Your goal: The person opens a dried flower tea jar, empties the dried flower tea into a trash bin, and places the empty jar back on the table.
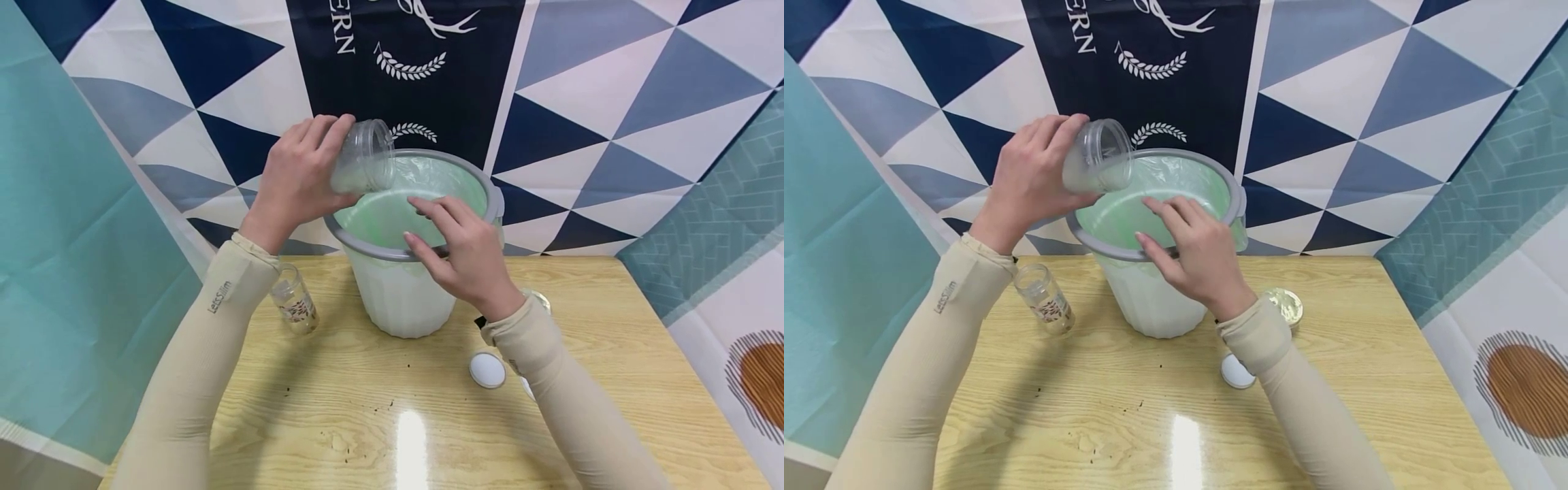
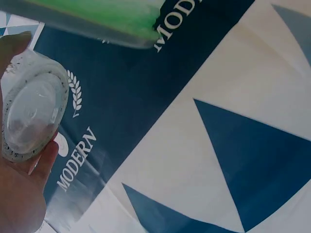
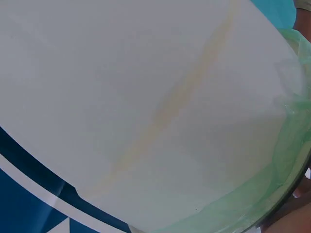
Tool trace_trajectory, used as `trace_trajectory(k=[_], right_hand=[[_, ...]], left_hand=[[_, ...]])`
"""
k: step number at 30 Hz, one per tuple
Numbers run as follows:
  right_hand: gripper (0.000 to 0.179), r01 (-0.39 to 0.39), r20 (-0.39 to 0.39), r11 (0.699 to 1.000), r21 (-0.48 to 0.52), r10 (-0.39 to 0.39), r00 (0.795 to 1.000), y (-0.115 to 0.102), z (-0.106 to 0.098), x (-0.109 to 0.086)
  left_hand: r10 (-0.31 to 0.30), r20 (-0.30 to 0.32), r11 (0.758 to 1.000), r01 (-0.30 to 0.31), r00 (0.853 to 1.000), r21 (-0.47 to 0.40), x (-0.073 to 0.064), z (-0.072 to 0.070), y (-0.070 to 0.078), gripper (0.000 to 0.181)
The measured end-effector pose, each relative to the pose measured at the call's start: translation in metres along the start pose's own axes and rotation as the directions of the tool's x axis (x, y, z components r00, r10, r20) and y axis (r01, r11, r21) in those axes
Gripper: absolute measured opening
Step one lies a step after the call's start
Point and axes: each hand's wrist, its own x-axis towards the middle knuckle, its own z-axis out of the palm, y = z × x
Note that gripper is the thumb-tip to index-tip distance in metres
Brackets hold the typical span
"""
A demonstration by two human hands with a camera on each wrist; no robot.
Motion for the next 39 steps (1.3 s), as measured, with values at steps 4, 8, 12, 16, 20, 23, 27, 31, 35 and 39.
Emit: trace_trajectory(k=[4,8,12,16,20,23,27,31,35,39], right_hand=[[0.065,-0.023,-0.010,0.997,0.074,0.023,1.000,-0.003,0.001,0.005],[0.085,0.012,-0.014,0.982,0.186,-0.009,1.000,-0.016,0.000,0.015],[0.099,0.043,0.020,0.962,0.271,-0.050,0.999,-0.036,0.002,0.022],[0.105,0.067,0.039,0.946,0.319,-0.083,0.996,-0.056,0.010,0.022],[0.102,0.113,0.016,0.936,0.333,-0.126,0.992,-0.071,0.020,0.016],[0.100,0.142,0.016,0.938,0.315,-0.155,0.988,-0.077,0.026,0.009],[0.099,0.151,0.040,0.944,0.293,-0.170,0.985,-0.081,0.031,0.002],[0.098,0.164,0.068,0.950,0.266,-0.188,0.980,-0.084,0.034,-0.002],[0.097,0.173,0.095,0.957,0.233,-0.200,0.975,-0.087,0.042,-0.008],[0.097,0.159,0.147,0.965,0.210,-0.191,0.971,-0.088,0.055,-0.018]], left_hand=[[-0.032,-0.032,0.996,0.030,0.999,-0.088,-0.011,-0.002,0.004,0.102],[-0.047,-0.107,0.984,0.028,0.993,-0.174,-0.031,-0.009,0.013,0.107],[-0.030,-0.188,0.971,-0.017,0.982,-0.239,-0.056,-0.014,0.026,0.108],[-0.023,-0.237,0.955,-0.048,0.971,-0.292,-0.081,-0.017,0.041,0.104],[-0.068,-0.259,0.924,-0.037,0.963,-0.380,-0.107,-0.018,0.052,0.103],[-0.084,-0.242,0.887,-0.038,0.967,-0.460,-0.124,-0.016,0.054,0.101],[-0.060,-0.180,0.879,-0.033,0.982,-0.476,-0.142,-0.011,0.053,0.099],[-0.047,-0.130,0.891,-0.017,0.990,-0.454,-0.157,-0.011,0.052,0.095],[-0.041,-0.131,0.893,-0.023,0.990,-0.450,-0.169,-0.011,0.051,0.091],[-0.058,-0.164,0.888,-0.024,0.985,-0.458,-0.185,-0.004,0.052,0.087]])
